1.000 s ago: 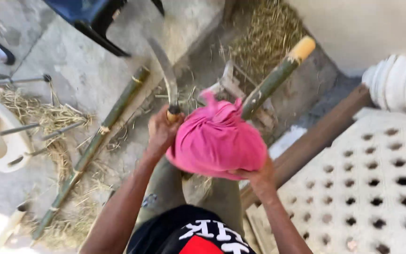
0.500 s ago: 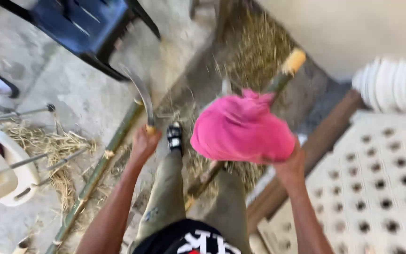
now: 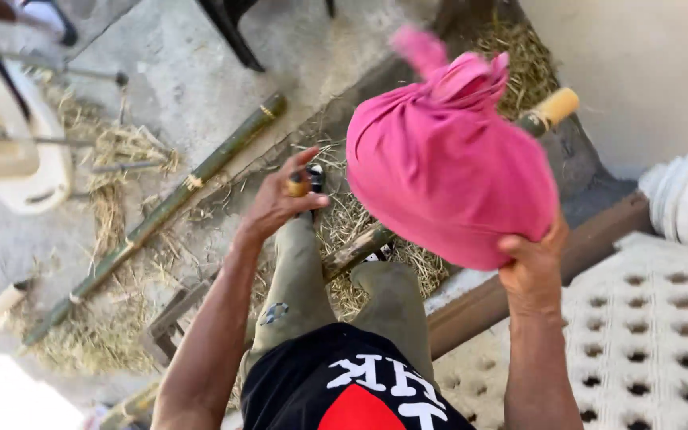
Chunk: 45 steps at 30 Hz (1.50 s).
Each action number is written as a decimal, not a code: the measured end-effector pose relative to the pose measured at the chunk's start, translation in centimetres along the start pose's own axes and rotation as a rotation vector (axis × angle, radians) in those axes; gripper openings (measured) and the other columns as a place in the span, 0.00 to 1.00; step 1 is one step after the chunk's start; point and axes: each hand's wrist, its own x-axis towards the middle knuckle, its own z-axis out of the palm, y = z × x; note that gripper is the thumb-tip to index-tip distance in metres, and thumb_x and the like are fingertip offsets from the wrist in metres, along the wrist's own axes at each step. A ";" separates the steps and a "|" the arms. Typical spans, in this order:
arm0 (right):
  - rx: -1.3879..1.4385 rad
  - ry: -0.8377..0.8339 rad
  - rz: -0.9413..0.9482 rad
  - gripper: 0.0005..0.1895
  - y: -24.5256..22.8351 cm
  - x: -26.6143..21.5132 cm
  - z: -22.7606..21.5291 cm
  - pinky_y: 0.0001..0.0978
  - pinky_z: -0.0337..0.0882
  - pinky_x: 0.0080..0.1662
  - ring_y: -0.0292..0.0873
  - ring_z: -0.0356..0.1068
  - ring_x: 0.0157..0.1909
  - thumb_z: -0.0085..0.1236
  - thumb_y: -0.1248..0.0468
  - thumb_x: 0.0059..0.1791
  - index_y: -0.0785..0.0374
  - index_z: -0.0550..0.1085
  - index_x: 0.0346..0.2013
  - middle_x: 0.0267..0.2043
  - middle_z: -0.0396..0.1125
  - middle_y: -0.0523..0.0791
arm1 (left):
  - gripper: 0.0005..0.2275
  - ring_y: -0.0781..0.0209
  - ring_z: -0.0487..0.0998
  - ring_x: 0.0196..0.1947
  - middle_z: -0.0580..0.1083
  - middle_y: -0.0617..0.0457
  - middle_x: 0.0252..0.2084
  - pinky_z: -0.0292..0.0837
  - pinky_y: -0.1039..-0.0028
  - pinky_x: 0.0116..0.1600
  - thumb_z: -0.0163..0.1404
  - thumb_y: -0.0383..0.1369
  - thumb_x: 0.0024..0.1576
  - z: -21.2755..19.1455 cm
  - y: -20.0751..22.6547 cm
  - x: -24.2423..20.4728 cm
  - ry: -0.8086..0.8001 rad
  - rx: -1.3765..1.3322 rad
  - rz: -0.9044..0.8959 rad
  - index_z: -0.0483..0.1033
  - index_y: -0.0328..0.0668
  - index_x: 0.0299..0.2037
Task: Shaving and preparing bamboo stalks using a curved sickle-like knife.
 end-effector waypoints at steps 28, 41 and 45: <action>-0.493 -1.385 0.762 0.49 19.1 -12.3 28.8 0.45 0.63 0.63 0.49 0.61 0.68 0.44 0.32 0.49 0.63 0.53 0.72 0.68 0.58 0.53 | 0.12 0.66 0.77 0.26 0.77 0.51 0.32 0.79 0.76 0.34 0.65 0.33 0.51 -7.0 -5.1 -49.0 1.284 -0.331 -0.586 0.76 0.36 0.34; -0.680 0.034 1.172 0.18 44.3 5.1 -14.0 0.44 0.76 0.40 0.48 0.74 0.39 0.55 0.54 0.54 0.62 0.69 0.53 0.45 0.70 0.47 | 0.15 0.62 0.71 0.24 0.74 0.51 0.25 0.68 0.67 0.32 0.64 0.40 0.53 -12.4 -24.3 -52.4 0.880 -0.029 -1.071 0.78 0.33 0.28; -0.644 0.124 1.173 0.28 44.3 2.7 -16.1 0.46 0.78 0.43 0.54 0.76 0.43 0.59 0.50 0.57 0.73 0.66 0.58 0.52 0.68 0.59 | 0.17 0.61 0.72 0.25 0.76 0.48 0.24 0.71 0.63 0.34 0.65 0.41 0.51 -16.1 -28.6 -50.6 0.751 0.032 -1.165 0.79 0.30 0.28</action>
